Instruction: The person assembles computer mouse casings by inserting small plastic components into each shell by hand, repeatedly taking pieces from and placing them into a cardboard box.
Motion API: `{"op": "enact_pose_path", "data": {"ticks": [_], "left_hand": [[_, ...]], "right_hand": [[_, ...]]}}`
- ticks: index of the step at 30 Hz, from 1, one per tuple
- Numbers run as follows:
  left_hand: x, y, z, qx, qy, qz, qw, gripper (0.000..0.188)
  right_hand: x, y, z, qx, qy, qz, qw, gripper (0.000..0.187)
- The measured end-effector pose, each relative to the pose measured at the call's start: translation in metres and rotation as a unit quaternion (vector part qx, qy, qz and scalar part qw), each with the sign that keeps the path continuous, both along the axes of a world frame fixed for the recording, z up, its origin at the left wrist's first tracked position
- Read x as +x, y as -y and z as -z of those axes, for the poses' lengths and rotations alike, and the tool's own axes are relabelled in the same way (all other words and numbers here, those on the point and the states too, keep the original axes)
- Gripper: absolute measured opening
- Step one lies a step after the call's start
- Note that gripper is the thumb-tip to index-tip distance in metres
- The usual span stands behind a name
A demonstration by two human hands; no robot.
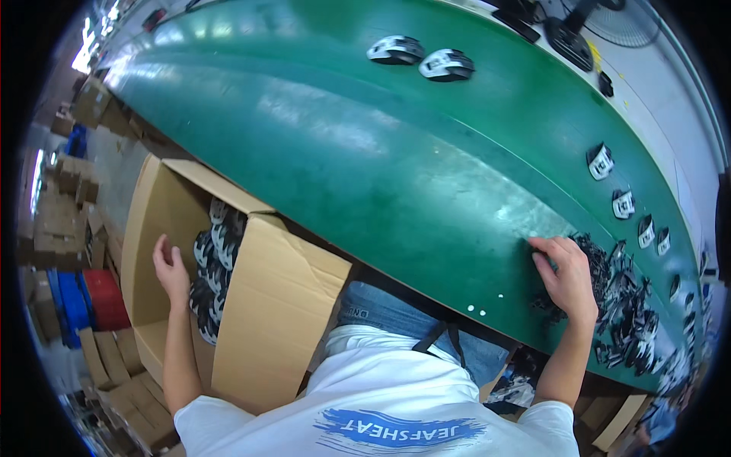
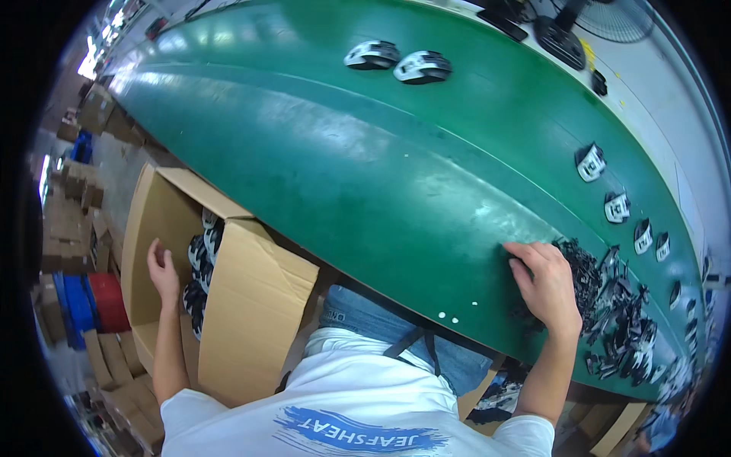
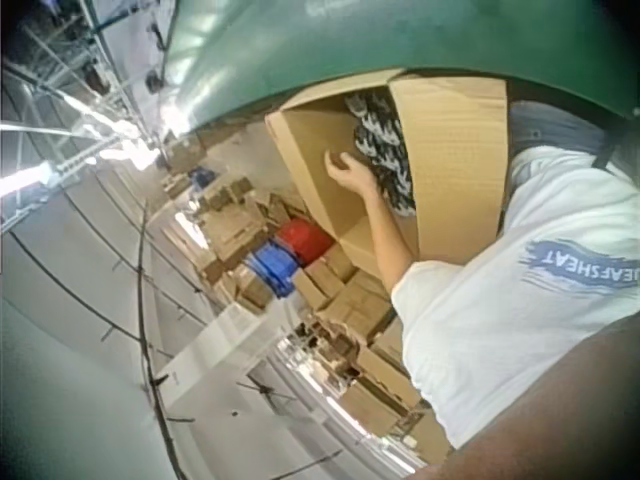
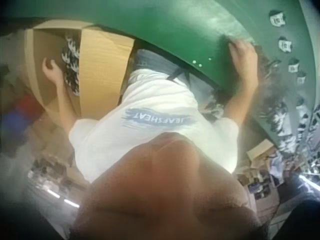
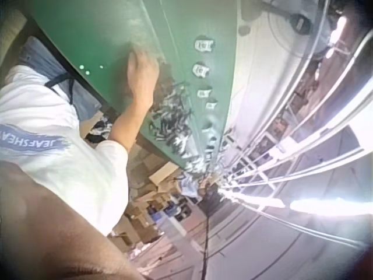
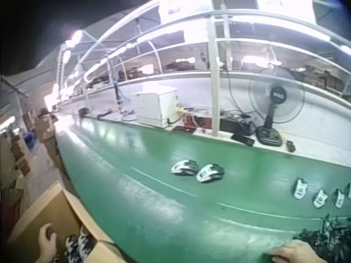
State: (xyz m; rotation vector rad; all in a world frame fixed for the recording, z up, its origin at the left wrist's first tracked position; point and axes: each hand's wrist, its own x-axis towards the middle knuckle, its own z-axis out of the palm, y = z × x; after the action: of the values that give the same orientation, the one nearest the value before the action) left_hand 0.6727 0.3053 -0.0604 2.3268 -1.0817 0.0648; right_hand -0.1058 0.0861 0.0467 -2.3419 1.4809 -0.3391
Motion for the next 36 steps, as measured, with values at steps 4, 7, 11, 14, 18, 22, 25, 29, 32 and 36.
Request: {"op": "enact_pose_path", "data": {"ticks": [4, 7, 11, 14, 18, 22, 25, 29, 32, 36], "left_hand": [[-0.128, 0.171, -0.076, -0.219, -0.066, 0.181, 0.957, 0.039], [-0.218, 0.275, -0.097, -0.202, -0.011, 0.319, 0.926, 0.037], [-0.315, 0.413, -0.075, -0.112, -0.025, 0.424, 0.899, 0.054], [-0.350, 0.500, -0.048, -0.039, 0.079, 0.433, 0.897, 0.072], [-0.340, 0.552, -0.037, 0.079, 0.179, 0.432, 0.881, 0.077], [-0.351, 0.535, -0.047, 0.159, 0.237, 0.375, 0.882, 0.080], [-0.337, 0.494, -0.052, 0.080, 0.159, 0.321, 0.930, 0.074], [-0.381, 0.403, -0.078, -0.008, -0.518, 0.407, 0.752, 0.057], [-0.445, 0.317, -0.088, 0.075, -0.696, 0.391, 0.598, 0.061], [-0.517, 0.251, -0.081, 0.182, -0.801, 0.362, 0.441, 0.063]], "right_hand": [[-0.014, -0.001, 0.017, -0.045, 0.128, 0.045, 0.990, 0.023], [-0.024, 0.002, 0.029, -0.111, 0.156, 0.034, 0.981, 0.023], [-0.039, -0.004, 0.042, -0.195, 0.172, 0.000, 0.966, 0.026], [-0.038, -0.006, 0.044, -0.197, 0.215, -0.001, 0.956, 0.031], [-0.039, -0.004, 0.047, -0.154, 0.307, 0.040, 0.938, 0.027], [-0.050, -0.011, 0.042, -0.078, 0.334, 0.112, 0.933, 0.021], [-0.049, -0.015, 0.035, -0.040, 0.359, 0.137, 0.922, 0.017], [-0.055, -0.020, 0.041, -0.008, 0.386, 0.127, 0.914, 0.015], [-0.051, -0.020, 0.040, -0.003, 0.431, 0.095, 0.897, 0.017], [-0.040, -0.022, 0.042, -0.013, 0.506, 0.035, 0.862, 0.036]]}}
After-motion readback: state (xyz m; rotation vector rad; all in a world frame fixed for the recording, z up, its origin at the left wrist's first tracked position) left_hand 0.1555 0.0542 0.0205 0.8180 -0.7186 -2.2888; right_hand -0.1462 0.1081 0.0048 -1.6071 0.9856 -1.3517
